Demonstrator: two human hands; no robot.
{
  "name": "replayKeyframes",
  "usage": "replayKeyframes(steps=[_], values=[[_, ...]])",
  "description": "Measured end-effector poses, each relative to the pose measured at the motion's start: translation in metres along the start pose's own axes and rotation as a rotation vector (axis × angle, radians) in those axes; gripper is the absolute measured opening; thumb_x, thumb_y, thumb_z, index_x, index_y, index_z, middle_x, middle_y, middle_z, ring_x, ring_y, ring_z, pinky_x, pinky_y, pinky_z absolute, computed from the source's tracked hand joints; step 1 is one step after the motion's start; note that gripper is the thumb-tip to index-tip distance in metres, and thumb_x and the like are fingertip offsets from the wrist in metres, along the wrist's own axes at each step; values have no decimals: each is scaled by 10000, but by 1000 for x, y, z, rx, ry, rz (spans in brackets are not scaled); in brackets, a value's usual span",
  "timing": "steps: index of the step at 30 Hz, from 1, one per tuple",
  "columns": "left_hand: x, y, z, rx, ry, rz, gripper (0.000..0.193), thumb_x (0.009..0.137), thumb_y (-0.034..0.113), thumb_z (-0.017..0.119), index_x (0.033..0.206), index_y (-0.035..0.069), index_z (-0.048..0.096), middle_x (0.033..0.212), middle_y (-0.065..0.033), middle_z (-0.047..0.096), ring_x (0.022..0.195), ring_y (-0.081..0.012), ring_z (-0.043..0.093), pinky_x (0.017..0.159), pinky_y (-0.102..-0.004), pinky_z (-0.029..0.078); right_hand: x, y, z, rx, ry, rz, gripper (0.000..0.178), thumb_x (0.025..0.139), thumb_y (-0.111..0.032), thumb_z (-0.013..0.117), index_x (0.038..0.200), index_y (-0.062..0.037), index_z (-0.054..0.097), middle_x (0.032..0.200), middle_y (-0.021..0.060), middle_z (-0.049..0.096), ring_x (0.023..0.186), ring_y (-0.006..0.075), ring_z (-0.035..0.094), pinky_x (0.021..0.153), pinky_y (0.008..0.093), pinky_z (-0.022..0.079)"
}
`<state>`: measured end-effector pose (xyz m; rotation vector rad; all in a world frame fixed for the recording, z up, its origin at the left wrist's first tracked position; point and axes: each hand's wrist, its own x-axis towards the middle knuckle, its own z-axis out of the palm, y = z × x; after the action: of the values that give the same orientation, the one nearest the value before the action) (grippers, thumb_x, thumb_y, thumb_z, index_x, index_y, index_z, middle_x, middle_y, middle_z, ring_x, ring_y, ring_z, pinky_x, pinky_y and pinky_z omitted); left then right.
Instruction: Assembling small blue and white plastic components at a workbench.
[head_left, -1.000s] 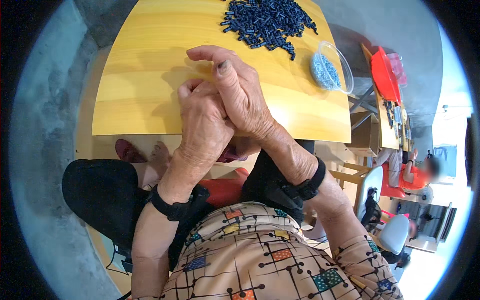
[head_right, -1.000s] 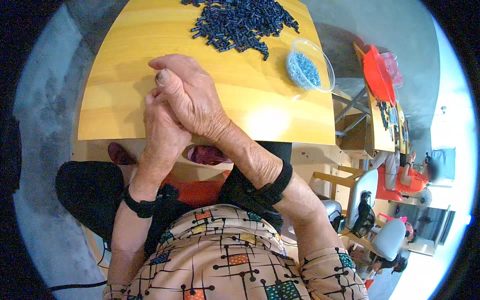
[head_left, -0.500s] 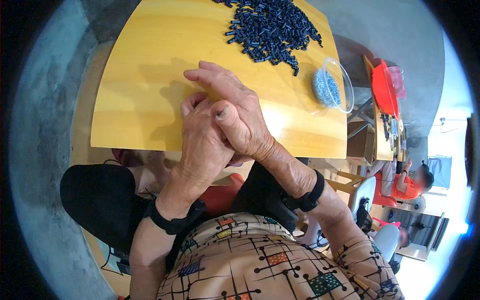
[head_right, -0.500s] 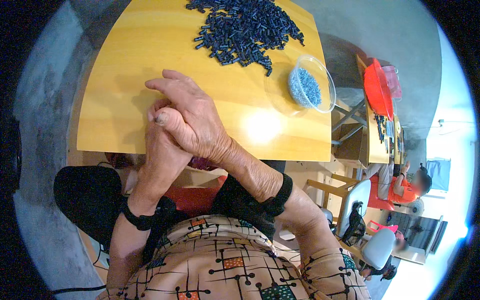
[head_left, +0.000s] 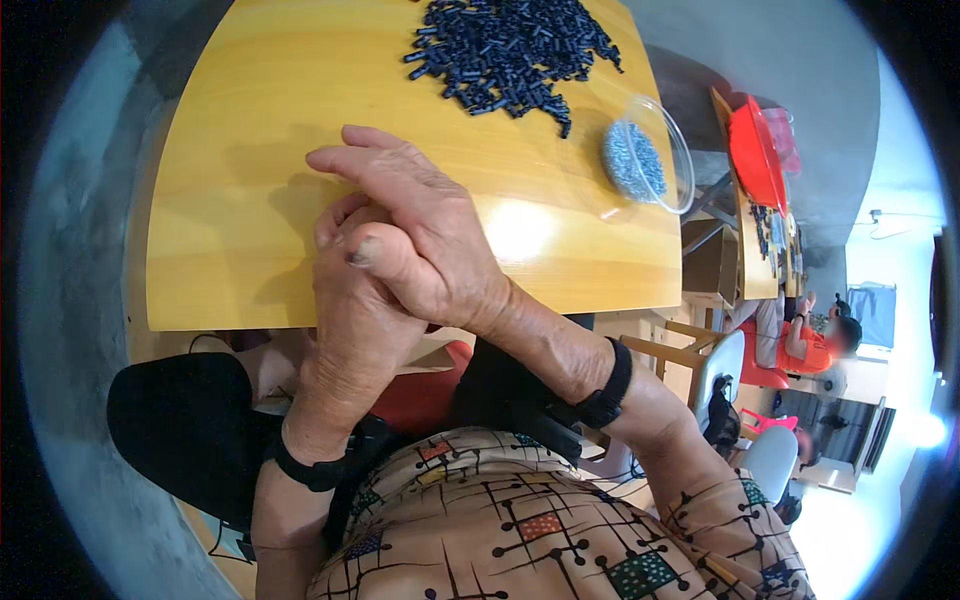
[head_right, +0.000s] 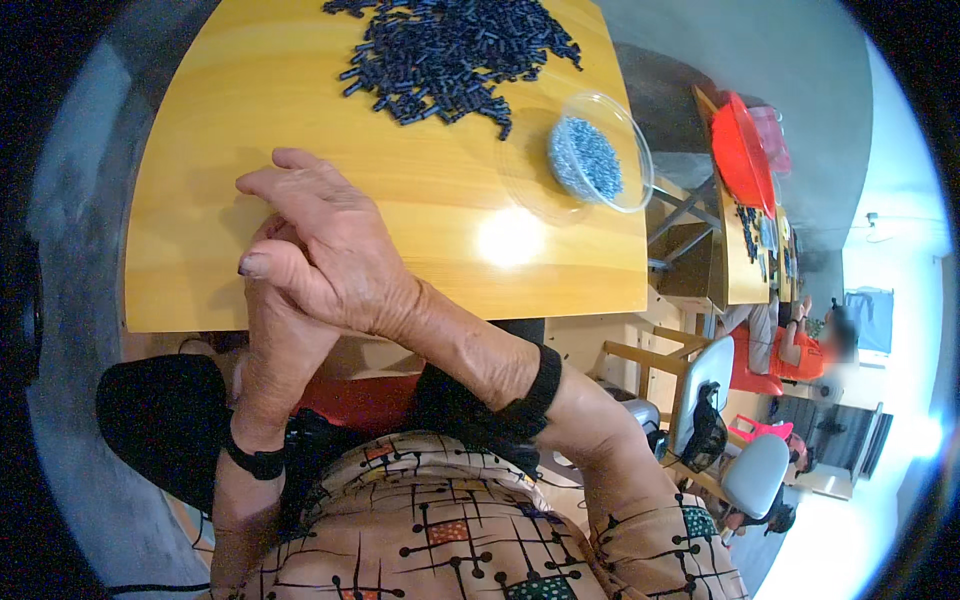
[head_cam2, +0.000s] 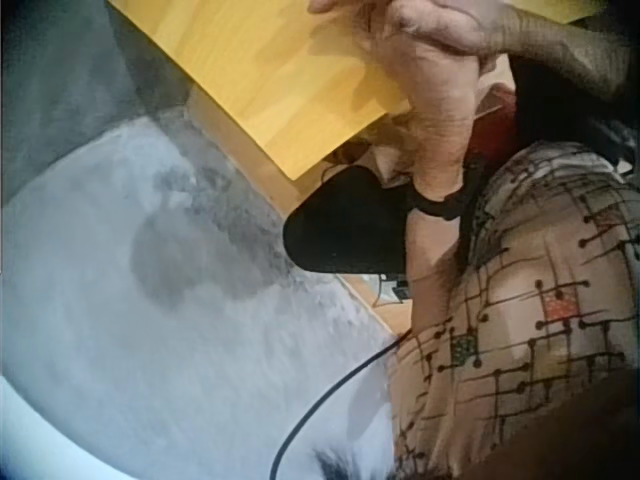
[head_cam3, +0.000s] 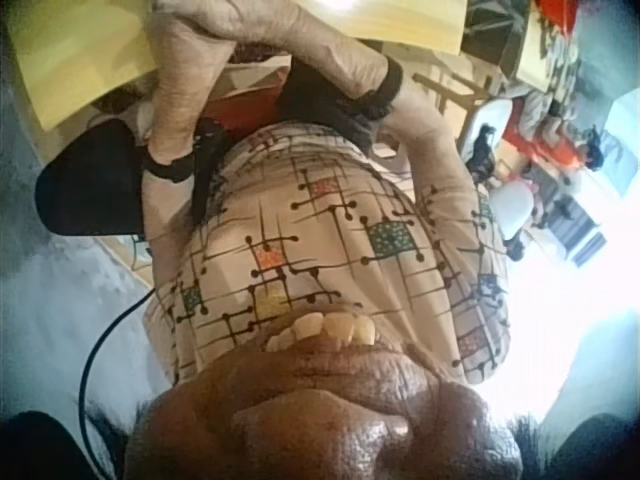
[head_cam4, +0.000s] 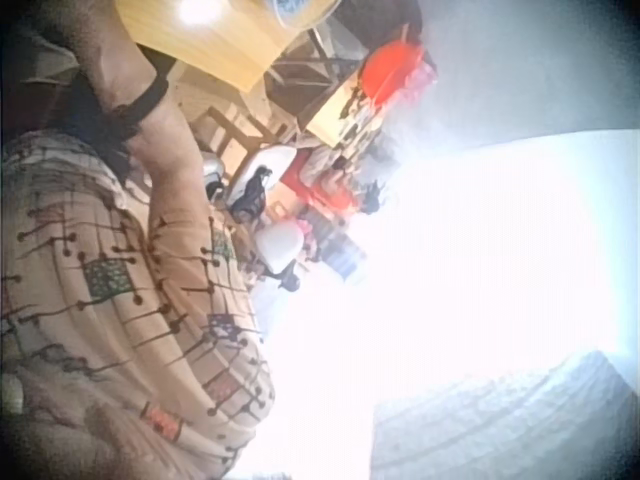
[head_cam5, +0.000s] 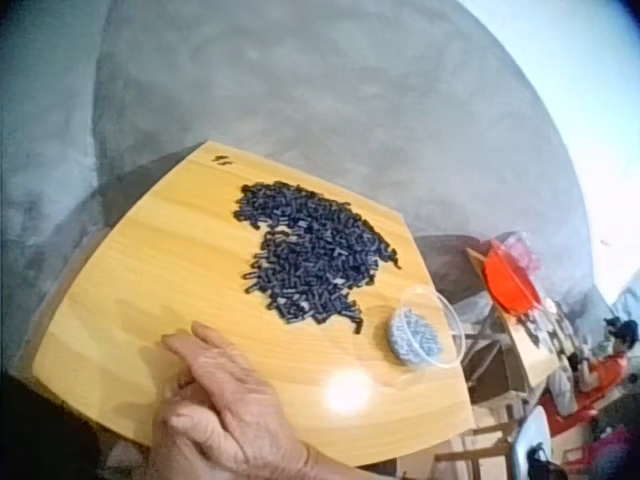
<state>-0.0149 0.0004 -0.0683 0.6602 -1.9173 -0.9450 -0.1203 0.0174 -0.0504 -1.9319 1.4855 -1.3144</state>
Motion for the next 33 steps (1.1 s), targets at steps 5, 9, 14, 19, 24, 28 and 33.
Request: replayKeyframes(steps=[5, 9, 14, 19, 24, 28, 33], values=[[-8, -4, 6, 35, 5, -77, 244, 667, 122, 673, 888, 42, 606, 871, -99, 618, 884, -325, 562, 838, -421, 391, -2, 2, 6, -41, 37, 16, 688, 824, -603, 428, 1150, -5, 527, 995, 200, 605, 1140, 397, 465, 956, 431, 366], [-2, -6, 4, 260, -49, 133, 74, 658, 91, 658, 715, 44, 651, 729, -109, 597, 814, -328, 559, 840, -425, 393, 2, -3, -8, 352, 79, 283, 693, 920, -557, 234, 1165, 32, 505, 1170, 195, 542, 1146, 333, 481, 1014, 397, 336], [-4, 0, 2, 229, -79, 100, 56, 648, 99, 676, 689, 60, 676, 652, -66, 572, 722, -250, 568, 884, -406, 377, -3, 4, -39, 1235, 443, 397, 746, 904, -576, 217, 1204, 71, 435, 1216, 238, 490, 1186, 361, 432, 1055, 455, 298], [-3, -3, 3, 244, -44, 144, 77, 618, 93, 702, 658, 45, 657, 626, -71, 569, 688, -253, 564, 768, -392, 401, 3, 0, -33, 1225, 437, 413, 733, 915, -560, 204, 1200, 77, 428, 1204, 247, 490, 1180, 354, 439, 1050, 444, 308], [-3, -2, 6, 202, -28, 146, 48, 634, 99, 690, 657, 63, 668, 640, -69, 567, 727, -245, 568, 863, -410, 375, 13, 2, -10, 674, 311, 422, 676, 946, -508, 206, 1132, 75, 492, 1115, 203, 566, 1091, 282, 526, 1005, 377, 361], [-4, -2, 5, 242, -5, 188, 49, 620, 73, 675, 631, 49, 634, 637, -74, 564, 719, -244, 569, 848, -412, 384, 4, -4, -2, 349, 263, 350, 612, 959, -457, 269, 1070, 76, 547, 1042, 171, 605, 1023, 229, 559, 943, 338, 395], [-2, 6, 2, 224, -4, 120, 84, 607, 59, 688, 657, 43, 623, 632, -62, 553, 703, -236, 567, 836, -420, 387, 1, -4, -1, 277, 207, 274, 554, 959, -435, 312, 1065, 55, 549, 1021, 151, 602, 1018, 213, 543, 913, 319, 399]])
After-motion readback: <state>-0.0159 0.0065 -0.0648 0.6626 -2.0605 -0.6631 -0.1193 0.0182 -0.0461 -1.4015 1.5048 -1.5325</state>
